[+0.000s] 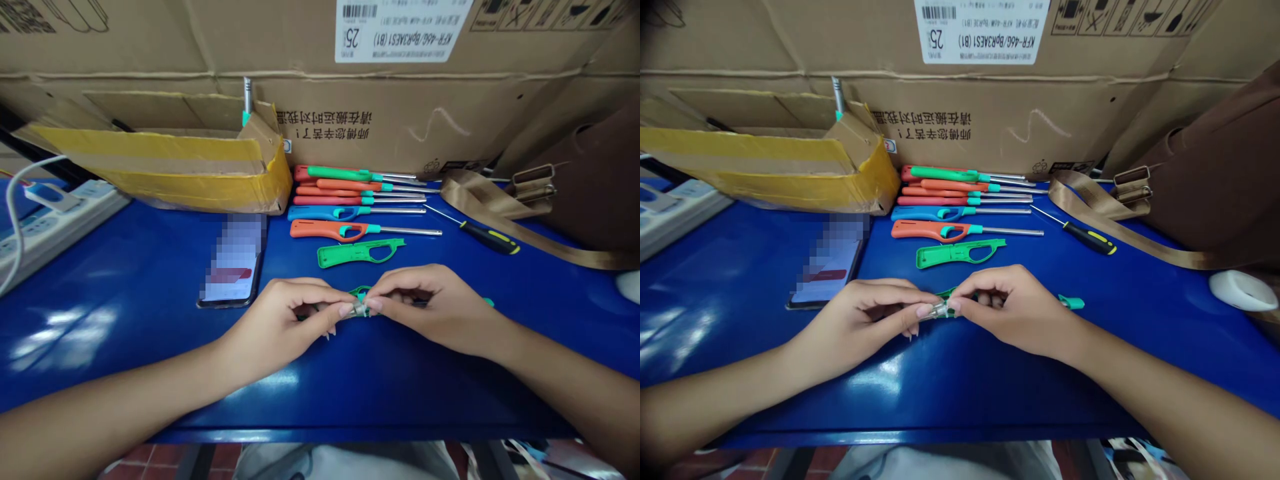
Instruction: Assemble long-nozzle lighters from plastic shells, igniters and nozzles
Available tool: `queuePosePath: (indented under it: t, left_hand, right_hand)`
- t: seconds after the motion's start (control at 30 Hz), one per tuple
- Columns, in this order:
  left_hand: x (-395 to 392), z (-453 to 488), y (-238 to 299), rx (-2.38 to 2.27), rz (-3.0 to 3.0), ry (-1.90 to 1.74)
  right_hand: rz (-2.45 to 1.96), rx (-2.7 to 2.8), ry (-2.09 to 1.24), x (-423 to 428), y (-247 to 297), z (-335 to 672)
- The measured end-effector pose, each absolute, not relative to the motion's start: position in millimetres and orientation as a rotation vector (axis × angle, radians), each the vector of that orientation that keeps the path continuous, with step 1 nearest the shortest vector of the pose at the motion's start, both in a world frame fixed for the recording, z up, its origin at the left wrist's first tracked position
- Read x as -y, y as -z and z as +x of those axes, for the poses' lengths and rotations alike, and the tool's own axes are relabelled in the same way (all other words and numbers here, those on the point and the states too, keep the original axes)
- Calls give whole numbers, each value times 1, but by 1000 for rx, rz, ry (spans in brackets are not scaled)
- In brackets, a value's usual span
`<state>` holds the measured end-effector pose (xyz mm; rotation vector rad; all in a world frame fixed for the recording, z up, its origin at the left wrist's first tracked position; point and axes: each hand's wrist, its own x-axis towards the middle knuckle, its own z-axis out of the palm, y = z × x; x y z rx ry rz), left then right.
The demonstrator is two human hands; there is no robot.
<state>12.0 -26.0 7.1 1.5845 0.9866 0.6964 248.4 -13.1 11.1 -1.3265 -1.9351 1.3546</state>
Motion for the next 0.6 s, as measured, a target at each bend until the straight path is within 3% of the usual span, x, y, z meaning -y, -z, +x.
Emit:
queuePosePath:
  t: [0.6]
  left_hand:
    - [25, 13, -9, -982, 1585, -751]
  right_hand:
    - [-1314, 1909, -1360, 14, -12, 247]
